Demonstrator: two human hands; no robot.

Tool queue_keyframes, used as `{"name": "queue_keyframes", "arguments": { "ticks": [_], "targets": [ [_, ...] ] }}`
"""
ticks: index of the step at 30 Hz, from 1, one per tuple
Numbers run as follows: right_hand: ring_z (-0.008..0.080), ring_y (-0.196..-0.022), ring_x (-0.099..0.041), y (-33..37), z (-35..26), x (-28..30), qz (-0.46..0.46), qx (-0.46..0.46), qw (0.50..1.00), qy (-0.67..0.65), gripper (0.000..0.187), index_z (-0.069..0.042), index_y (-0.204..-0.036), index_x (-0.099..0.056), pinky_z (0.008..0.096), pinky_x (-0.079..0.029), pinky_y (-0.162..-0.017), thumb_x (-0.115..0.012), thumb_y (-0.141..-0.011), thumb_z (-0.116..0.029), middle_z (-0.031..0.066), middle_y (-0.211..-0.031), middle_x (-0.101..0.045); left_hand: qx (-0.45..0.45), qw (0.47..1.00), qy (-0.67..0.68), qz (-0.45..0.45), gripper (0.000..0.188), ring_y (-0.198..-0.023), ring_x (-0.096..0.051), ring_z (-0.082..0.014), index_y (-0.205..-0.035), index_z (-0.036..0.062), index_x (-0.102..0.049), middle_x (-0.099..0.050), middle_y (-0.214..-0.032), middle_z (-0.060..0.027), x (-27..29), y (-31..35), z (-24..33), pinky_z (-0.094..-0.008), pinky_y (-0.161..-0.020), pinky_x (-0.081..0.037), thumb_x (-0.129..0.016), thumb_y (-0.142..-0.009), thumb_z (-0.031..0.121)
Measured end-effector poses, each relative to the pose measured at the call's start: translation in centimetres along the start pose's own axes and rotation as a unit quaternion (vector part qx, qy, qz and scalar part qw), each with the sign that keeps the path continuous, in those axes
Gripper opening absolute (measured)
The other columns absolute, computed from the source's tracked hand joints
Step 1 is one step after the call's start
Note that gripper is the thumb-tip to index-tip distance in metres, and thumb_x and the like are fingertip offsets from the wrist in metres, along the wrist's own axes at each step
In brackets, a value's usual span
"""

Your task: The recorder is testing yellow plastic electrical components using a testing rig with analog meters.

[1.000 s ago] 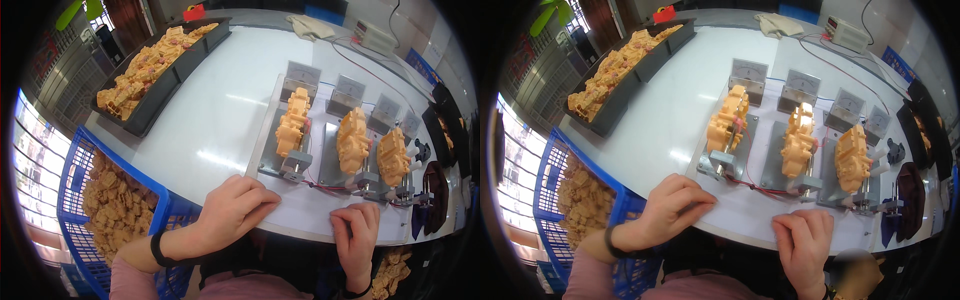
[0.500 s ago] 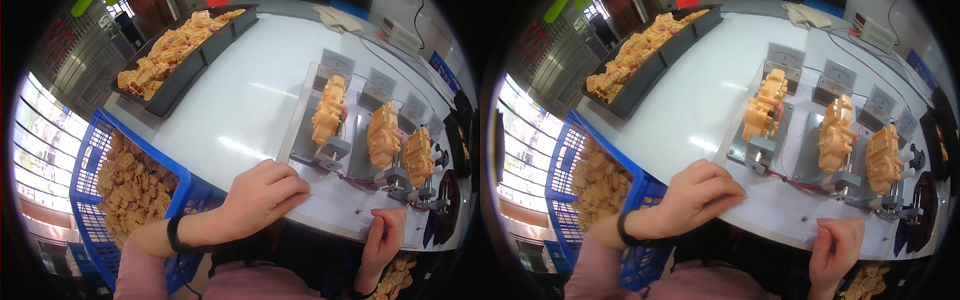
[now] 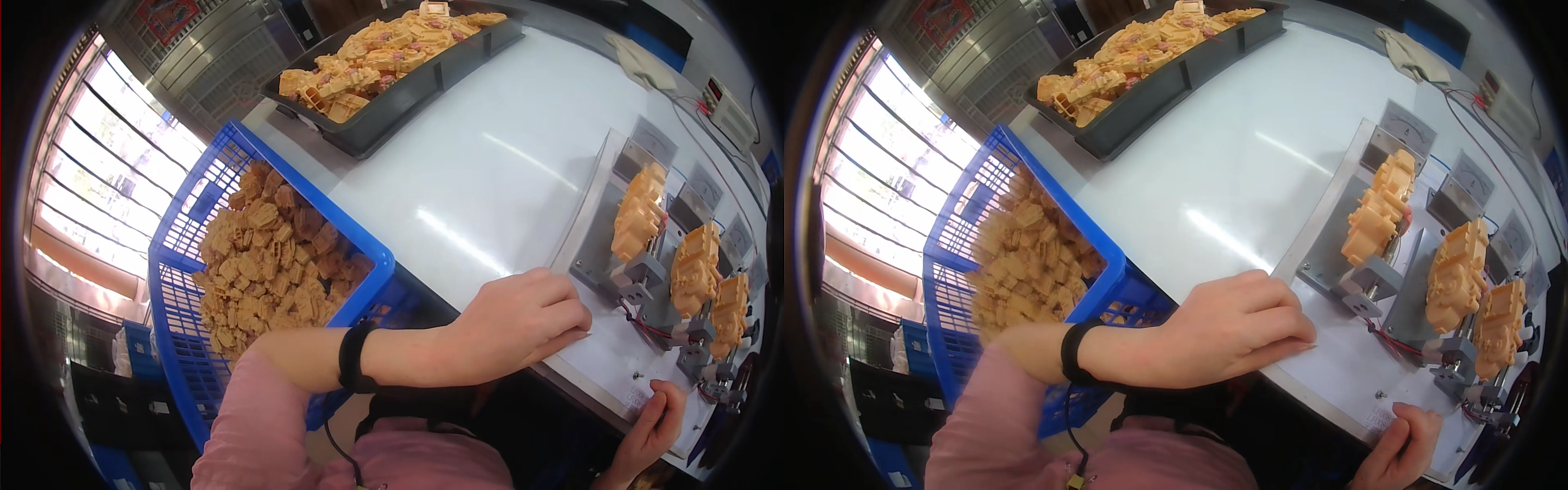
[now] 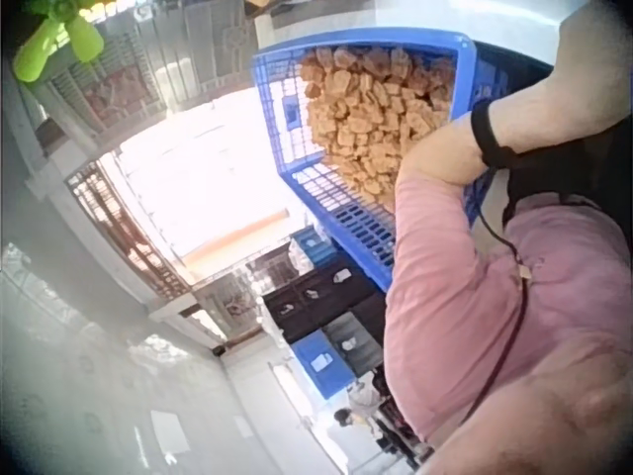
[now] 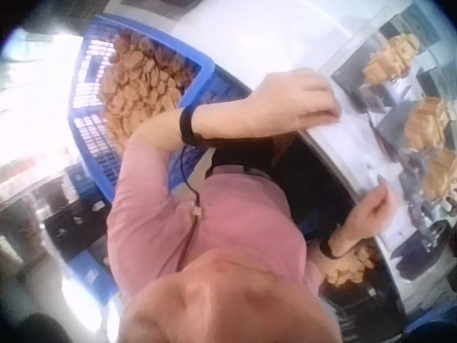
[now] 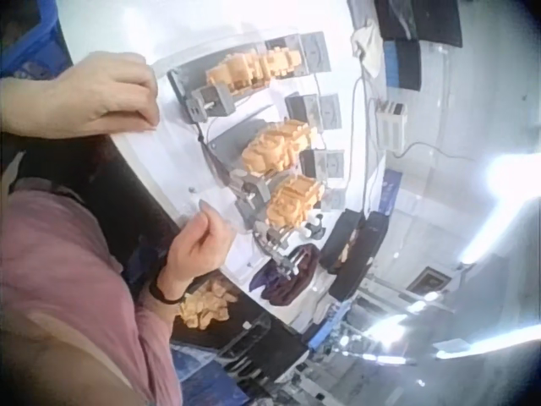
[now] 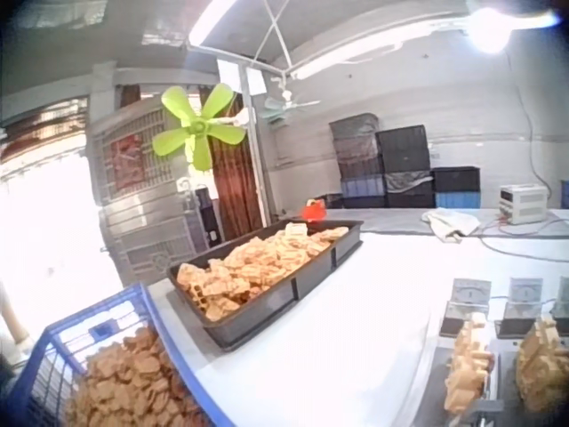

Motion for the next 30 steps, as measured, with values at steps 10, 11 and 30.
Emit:
{"name": "queue_keyframes", "arguments": {
  "ticks": [10,11,30],
  "targets": [
    [0.0107,-0.064,-0.043,0.1,0.3,-0.1,-0.003,-0.047,0.999,-0.011,0.028,0.0,-0.095,-0.062,0.0266,-0.033,-0.059,-0.044,-0.106,-0.018,0.0043,-0.083,-0.057,-0.001,1.0,-0.006,-0.003,0.01,-0.082,-0.06,-0.0237,-0.094,0.0129,-0.065,-0.059,-0.088,-0.003,0.1,0.0,0.1,-0.0348,-0.069,-0.051,-0.073,-0.087,0.016],
    [0.013,-0.066,-0.047,0.0,0.1,-0.1,-0.007,-0.038,0.999,-0.007,0.029,0.001,-0.094,-0.062,0.0276,-0.036,-0.062,-0.044,-0.106,-0.018,0.0058,-0.084,-0.058,0.004,1.0,-0.006,-0.01,0.01,-0.082,-0.06,-0.0238,-0.093,0.0129,-0.065,-0.059,-0.088,-0.003,0.0,0.0,0.1,-0.0347,-0.07,-0.051,-0.073,-0.087,0.016],
    [0.0251,-0.058,-0.046,-1.9,-2.8,-0.2,0.027,0.027,0.999,-0.022,0.02,-0.005,-0.082,-0.066,0.037,-0.034,-0.061,-0.058,-0.095,-0.017,0.0068,-0.068,-0.058,0.042,0.998,-0.012,-0.034,0.009,-0.077,-0.06,-0.0257,-0.091,0.0092,-0.067,-0.062,-0.084,-0.0053,-0.1,-0.8,0.3,-0.0346,-0.067,-0.049,-0.073,-0.085,0.01]
  ]
}}
Point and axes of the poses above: each hand's wrist, its own y-axis away from the middle knuckle, its own x-axis out of the back of the hand, z = x × y, the point moved 7 cm from there along -y, towards the middle knuckle
